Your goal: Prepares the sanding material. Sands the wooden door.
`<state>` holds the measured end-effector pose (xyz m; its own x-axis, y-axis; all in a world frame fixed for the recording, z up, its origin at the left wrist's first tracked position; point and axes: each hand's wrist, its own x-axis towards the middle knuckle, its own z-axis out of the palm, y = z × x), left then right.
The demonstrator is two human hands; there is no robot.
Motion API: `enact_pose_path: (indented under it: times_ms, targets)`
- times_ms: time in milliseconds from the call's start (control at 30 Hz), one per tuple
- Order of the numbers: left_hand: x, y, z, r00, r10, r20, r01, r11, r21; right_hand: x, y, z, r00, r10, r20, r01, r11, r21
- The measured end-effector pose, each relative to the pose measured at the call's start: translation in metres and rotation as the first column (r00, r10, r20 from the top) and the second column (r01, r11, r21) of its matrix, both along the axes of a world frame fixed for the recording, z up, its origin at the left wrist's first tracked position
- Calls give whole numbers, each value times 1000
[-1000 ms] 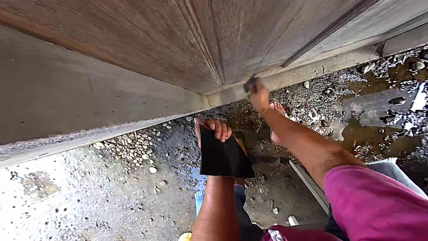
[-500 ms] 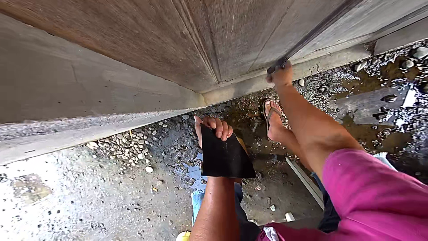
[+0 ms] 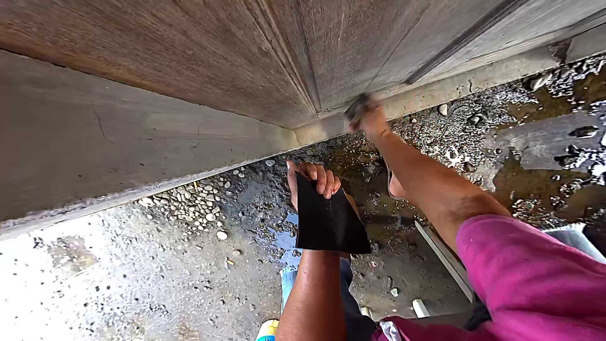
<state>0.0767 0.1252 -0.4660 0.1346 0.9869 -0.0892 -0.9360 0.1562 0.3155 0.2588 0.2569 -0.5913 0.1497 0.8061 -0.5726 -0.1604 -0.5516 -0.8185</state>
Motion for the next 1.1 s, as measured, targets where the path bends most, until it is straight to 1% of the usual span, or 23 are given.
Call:
enact_pose_path:
  times_ms: [33,67,100,167,200,233,267,333,367,400,467,500,533,600,667,733,800,833,900,967,1000,1033,1100]
  targets:
    - [-4,4,-1,1000,-17,3,17,1000,27,0,-7,-4,996,86,-21,-87,996,-11]
    - [-10,7,-3,999,-40,14,39,998,59,6,-7,-12,999,25,-29,-26,999,-26]
    - [-16,7,-4,997,-71,31,69,994,81,19,-6,-19,992,-123,-24,122,991,-49]
    - [-18,7,-11,993,-99,63,90,988,127,40,19,-20,904,-428,7,428,901,-70]
    - [-13,4,-12,995,-80,56,73,991,116,38,29,-13,869,-495,14,495,866,-71]
    - [-6,1,-12,997,-64,47,59,994,95,26,34,-3,874,-486,24,487,871,-64]
    - [1,0,-9,998,-47,38,45,997,59,8,32,4,907,-420,33,422,905,-56]
    - [4,1,-4,999,-28,17,28,1000,12,-19,17,2,972,-235,-26,234,971,-44]
    - [0,4,-4,1000,-31,4,31,999,24,-20,15,-4,979,-197,-59,196,980,-20]
    - [-5,5,-6,999,-47,11,46,998,47,-10,16,-9,974,-219,-51,219,976,4]
    - [-12,4,-9,997,-72,35,69,994,88,22,30,-11,910,-415,19,416,909,-21]
    - [-9,2,-7,998,-53,36,50,996,67,30,42,-5,867,-496,47,498,865,-54]
    - [-1,0,-4,999,-33,41,31,999,32,28,46,6,856,-512,71,517,852,-82]
    - [15,1,3,999,0,44,2,999,-33,10,35,27,908,-417,32,418,904,-86]
    - [18,4,10,1000,8,30,-7,998,-58,-5,26,30,935,-330,-131,325,944,-60]
    - [12,4,8,1000,3,26,-3,1000,-26,6,30,20,923,-371,-98,368,929,-45]
    - [8,1,1,1000,-6,31,6,1000,15,19,45,10,847,-530,44,532,844,-69]
    - [8,1,0,999,-7,35,6,1000,24,14,51,16,809,-582,82,588,803,-98]
    - [15,2,3,999,20,38,-19,1000,-19,-10,47,40,821,-568,55,570,815,-102]
    - [15,4,6,999,21,42,-20,999,-34,-23,28,51,898,-435,-61,435,900,-9]
    - [11,6,5,999,6,47,-6,1000,-8,-19,28,51,911,-397,-108,402,915,31]
    - [8,6,6,999,-3,40,3,1000,-2,-8,30,47,909,-405,-94,410,912,31]
    - [4,5,6,999,-14,37,14,1000,8,16,46,39,849,-528,29,528,847,-56]
